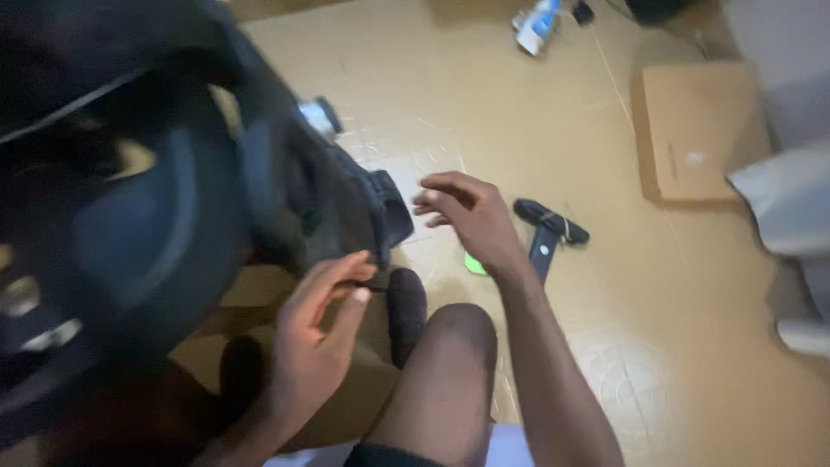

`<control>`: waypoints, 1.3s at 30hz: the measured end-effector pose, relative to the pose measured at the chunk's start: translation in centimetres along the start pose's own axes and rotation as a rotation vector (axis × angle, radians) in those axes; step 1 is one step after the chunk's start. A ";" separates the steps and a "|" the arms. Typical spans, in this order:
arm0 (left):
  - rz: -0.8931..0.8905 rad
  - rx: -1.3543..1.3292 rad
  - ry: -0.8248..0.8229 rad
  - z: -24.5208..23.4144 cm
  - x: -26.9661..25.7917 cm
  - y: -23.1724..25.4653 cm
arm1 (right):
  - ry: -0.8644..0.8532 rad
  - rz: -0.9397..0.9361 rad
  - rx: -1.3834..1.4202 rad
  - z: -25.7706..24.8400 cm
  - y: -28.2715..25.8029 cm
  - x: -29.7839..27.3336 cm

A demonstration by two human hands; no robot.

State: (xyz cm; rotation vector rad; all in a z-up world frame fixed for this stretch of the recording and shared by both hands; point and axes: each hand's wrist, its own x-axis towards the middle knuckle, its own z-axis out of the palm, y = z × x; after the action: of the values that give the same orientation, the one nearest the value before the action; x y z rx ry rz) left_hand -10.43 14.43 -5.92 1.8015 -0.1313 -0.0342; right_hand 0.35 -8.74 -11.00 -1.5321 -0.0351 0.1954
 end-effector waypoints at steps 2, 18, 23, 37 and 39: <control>0.020 -0.017 0.102 -2.3 -1.5 2.2 | -0.069 -0.059 0.023 3.6 -3.4 0.0; 0.249 0.687 0.742 -16.2 -10.1 3.6 | 0.358 -0.051 -0.363 18.5 -8.9 0.7; 0.353 0.642 0.807 -19.5 -9.4 1.8 | 0.254 0.109 -0.163 19.6 -6.0 3.8; 0.429 0.699 0.903 -23.1 -5.0 -2.2 | 0.310 0.103 0.135 20.9 -4.1 3.8; 0.440 0.661 0.939 -24.4 -4.5 -2.6 | 0.317 0.110 0.177 22.0 -4.5 2.7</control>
State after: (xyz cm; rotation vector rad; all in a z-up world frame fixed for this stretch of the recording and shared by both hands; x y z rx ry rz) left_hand -12.44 39.15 -2.95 2.2033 0.1592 1.2756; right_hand 0.28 13.27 -5.84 -1.3734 0.3112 0.0396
